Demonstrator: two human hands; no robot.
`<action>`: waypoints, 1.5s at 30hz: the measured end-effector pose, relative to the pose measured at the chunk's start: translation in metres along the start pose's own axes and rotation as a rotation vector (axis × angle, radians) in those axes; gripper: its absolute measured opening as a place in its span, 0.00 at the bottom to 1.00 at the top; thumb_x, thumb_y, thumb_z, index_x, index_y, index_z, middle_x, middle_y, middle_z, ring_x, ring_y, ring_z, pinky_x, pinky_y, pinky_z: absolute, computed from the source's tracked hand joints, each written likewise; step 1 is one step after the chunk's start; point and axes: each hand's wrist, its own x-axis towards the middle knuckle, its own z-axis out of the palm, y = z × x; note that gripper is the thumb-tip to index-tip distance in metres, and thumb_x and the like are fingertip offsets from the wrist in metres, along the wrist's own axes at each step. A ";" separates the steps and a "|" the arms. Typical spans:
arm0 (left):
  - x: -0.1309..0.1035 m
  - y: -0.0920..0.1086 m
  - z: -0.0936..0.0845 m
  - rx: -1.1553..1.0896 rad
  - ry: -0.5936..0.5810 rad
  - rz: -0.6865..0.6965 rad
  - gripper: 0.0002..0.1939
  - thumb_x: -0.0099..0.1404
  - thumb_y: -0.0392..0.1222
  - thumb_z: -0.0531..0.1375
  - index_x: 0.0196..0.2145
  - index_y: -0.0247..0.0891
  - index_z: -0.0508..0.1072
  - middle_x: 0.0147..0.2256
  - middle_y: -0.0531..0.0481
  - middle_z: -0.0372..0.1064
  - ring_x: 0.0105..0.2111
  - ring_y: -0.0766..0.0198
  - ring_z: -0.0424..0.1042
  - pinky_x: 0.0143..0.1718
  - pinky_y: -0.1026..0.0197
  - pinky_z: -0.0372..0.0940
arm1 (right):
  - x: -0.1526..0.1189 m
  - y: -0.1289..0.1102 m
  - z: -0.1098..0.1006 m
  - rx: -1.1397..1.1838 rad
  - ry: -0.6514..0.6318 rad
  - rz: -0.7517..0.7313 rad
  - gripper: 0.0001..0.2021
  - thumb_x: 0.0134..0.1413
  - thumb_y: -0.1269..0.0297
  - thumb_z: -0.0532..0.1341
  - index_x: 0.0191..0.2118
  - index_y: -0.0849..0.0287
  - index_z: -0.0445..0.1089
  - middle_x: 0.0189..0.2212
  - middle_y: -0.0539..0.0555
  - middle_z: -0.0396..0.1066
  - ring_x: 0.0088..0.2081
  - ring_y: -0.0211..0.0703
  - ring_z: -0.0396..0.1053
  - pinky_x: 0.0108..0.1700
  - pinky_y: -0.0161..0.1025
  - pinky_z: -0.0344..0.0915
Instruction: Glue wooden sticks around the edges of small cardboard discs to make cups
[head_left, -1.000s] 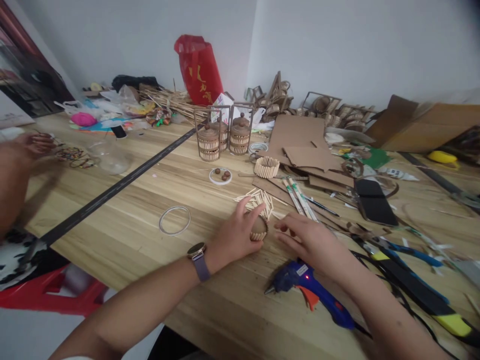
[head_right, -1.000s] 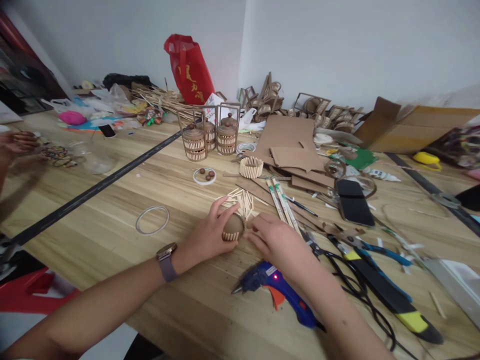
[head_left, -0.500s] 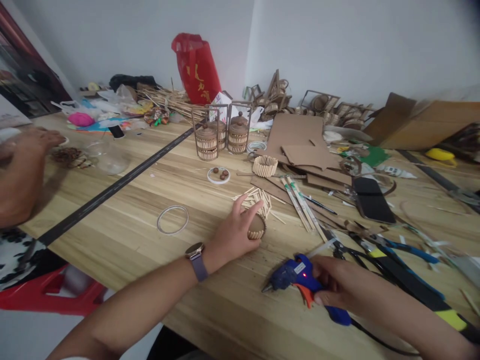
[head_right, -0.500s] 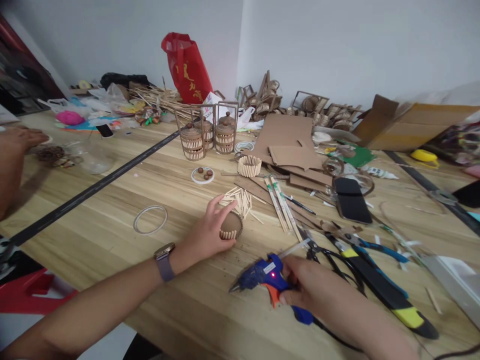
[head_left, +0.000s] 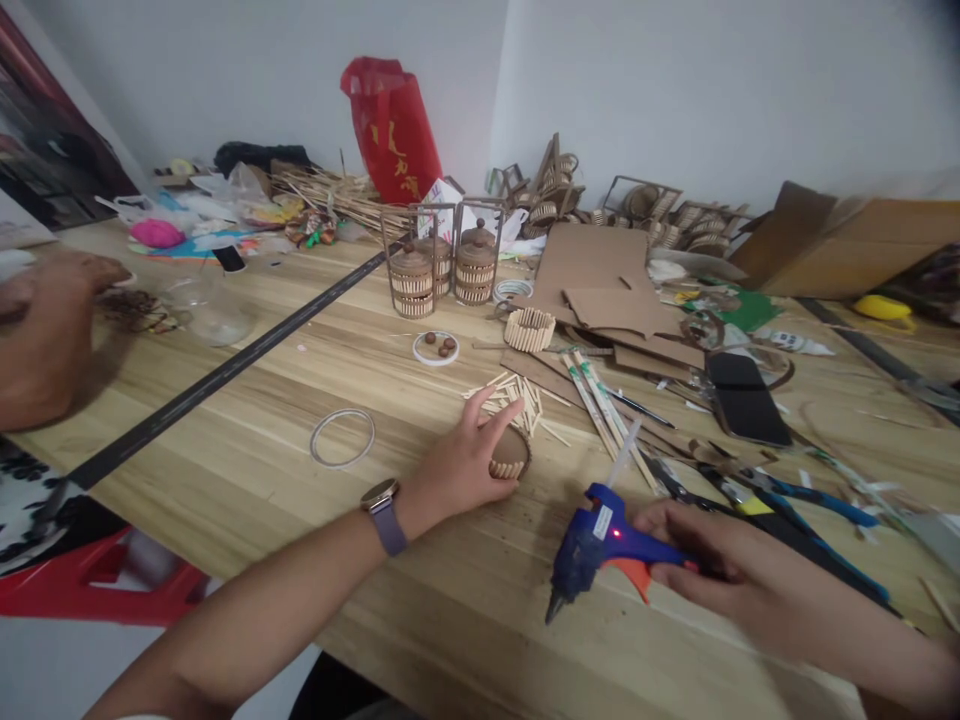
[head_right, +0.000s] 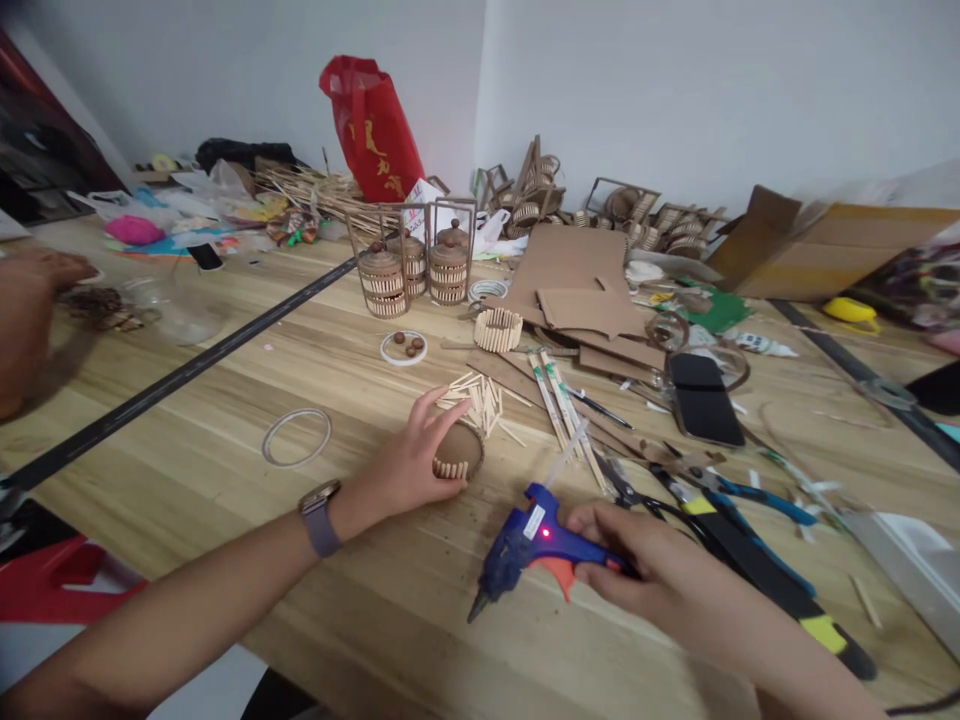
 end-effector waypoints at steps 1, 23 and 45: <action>0.000 0.000 0.000 -0.008 -0.007 0.002 0.47 0.50 0.36 0.68 0.64 0.48 0.50 0.66 0.41 0.36 0.58 0.45 0.60 0.52 0.49 0.66 | 0.000 0.002 -0.001 0.046 0.027 0.002 0.12 0.48 0.56 0.62 0.38 0.55 0.75 0.32 0.52 0.78 0.31 0.44 0.73 0.33 0.34 0.70; 0.000 -0.003 -0.001 -0.007 -0.010 0.059 0.48 0.51 0.35 0.68 0.63 0.48 0.49 0.66 0.40 0.36 0.56 0.47 0.63 0.52 0.49 0.66 | 0.026 0.000 0.054 0.368 0.293 0.132 0.20 0.45 0.42 0.64 0.25 0.56 0.72 0.21 0.52 0.73 0.27 0.47 0.71 0.32 0.40 0.70; 0.001 -0.003 0.000 0.000 -0.009 0.052 0.47 0.51 0.35 0.68 0.63 0.47 0.50 0.66 0.38 0.36 0.56 0.47 0.64 0.51 0.49 0.66 | 0.029 -0.001 0.056 0.145 0.193 -0.003 0.19 0.52 0.48 0.57 0.35 0.59 0.77 0.33 0.56 0.80 0.35 0.52 0.76 0.40 0.44 0.73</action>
